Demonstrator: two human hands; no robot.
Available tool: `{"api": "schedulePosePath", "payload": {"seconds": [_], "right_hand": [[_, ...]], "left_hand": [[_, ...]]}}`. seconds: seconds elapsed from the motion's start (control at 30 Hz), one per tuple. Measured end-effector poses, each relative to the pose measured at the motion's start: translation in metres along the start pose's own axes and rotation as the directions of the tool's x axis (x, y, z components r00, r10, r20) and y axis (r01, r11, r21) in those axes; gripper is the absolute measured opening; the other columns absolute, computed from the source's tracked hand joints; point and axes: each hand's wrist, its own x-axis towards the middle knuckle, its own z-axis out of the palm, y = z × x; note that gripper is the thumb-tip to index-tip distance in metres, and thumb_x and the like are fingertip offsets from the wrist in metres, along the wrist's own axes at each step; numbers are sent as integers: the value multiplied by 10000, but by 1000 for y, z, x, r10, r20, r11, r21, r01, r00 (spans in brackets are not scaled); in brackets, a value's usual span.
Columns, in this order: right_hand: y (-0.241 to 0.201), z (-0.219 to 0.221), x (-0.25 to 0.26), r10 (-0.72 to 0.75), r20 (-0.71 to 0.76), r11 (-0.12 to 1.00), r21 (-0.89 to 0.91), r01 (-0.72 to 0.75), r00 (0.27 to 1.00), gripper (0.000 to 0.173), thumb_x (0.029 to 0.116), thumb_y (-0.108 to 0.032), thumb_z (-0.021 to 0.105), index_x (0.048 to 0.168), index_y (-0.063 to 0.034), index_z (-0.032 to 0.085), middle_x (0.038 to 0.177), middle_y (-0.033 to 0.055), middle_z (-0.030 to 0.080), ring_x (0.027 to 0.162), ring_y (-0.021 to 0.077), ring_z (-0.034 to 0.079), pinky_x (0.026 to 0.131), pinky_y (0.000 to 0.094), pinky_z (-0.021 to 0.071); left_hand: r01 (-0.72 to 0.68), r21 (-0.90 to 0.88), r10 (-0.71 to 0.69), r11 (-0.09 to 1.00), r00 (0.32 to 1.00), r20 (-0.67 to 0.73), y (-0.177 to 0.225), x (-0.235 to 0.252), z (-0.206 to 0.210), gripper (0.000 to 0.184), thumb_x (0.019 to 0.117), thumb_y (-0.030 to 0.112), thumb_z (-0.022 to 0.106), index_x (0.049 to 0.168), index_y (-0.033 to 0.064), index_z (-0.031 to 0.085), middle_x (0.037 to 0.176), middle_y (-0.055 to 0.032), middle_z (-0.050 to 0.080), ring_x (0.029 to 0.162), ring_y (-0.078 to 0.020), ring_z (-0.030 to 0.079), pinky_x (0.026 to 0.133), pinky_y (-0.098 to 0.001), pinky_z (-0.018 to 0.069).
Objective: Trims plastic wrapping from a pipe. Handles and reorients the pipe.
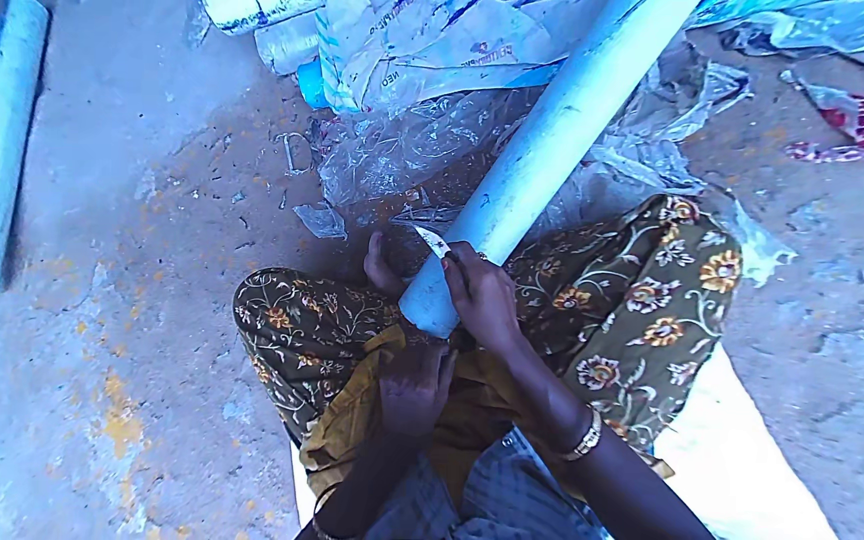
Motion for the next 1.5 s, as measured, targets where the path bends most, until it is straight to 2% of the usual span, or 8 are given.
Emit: {"api": "schedulePosePath", "payload": {"seconds": [0.17,0.27,0.47,0.67,0.83,1.0,1.17,1.5], "right_hand": [[-2,0,1,10,12,1000,-5,-10,1000,218,1028,-157,559,1129,-14,689,644,124,593,577,312,600,549,475,456],[-2,0,1,15,17,1000,-9,-15,1000,213,1032,-163,557,1129,-22,684,641,113,585,569,302,586,542,471,448],[-1,1,1,13,3,1000,-9,-13,1000,212,1029,-171,558,1110,-24,688,630,108,575,555,294,579,533,461,440],[0,1,0,5,-6,1000,-25,-5,1000,223,1028,-175,550,1110,-26,695,620,104,576,540,292,573,522,461,435],[0,0,-1,15,-9,1000,-27,-15,1000,223,1023,-173,551,1119,-32,695,633,108,585,550,298,584,521,466,440],[-1,2,3,12,7,1000,-16,-12,1000,215,1031,-175,546,1099,-25,685,620,99,560,544,287,564,521,456,430],[-2,2,2,8,-13,1000,-23,-9,1000,213,1023,-162,555,1113,-24,690,619,101,566,536,285,563,517,453,430],[-2,4,3,-6,-20,1000,-16,6,1000,222,1028,-170,546,1107,-23,693,640,106,581,554,290,578,520,456,439]], "left_hand": [[61,-8,-61,998,997,-41,-15,7,-1,313,827,211,741,1027,-26,785,817,-170,721,701,-281,703,621,-339,561],[21,24,-19,1000,998,-59,-15,11,11,255,842,205,745,970,-11,792,867,-161,747,774,-285,740,664,-339,591],[-26,111,41,993,991,-130,-13,16,21,109,862,85,684,817,36,770,747,-113,716,690,-244,713,599,-314,557],[3,88,1,996,999,-52,-8,12,21,136,894,96,641,863,-1,731,759,-137,703,656,-252,711,558,-332,554],[-105,13,106,994,994,-40,-6,3,23,153,906,122,640,834,30,740,768,-109,713,690,-220,711,624,-285,561],[-366,-98,368,925,930,8,-10,-10,5,252,968,266,624,858,75,745,743,-65,665,686,-181,660,670,-245,546],[-108,19,110,994,982,-151,-25,1,13,327,870,335,728,990,39,797,896,-149,726,822,-275,682,774,-314,537],[-126,83,139,988,974,-177,-21,15,28,127,888,100,670,812,57,761,792,-95,722,724,-228,695,674,-300,550]]}}
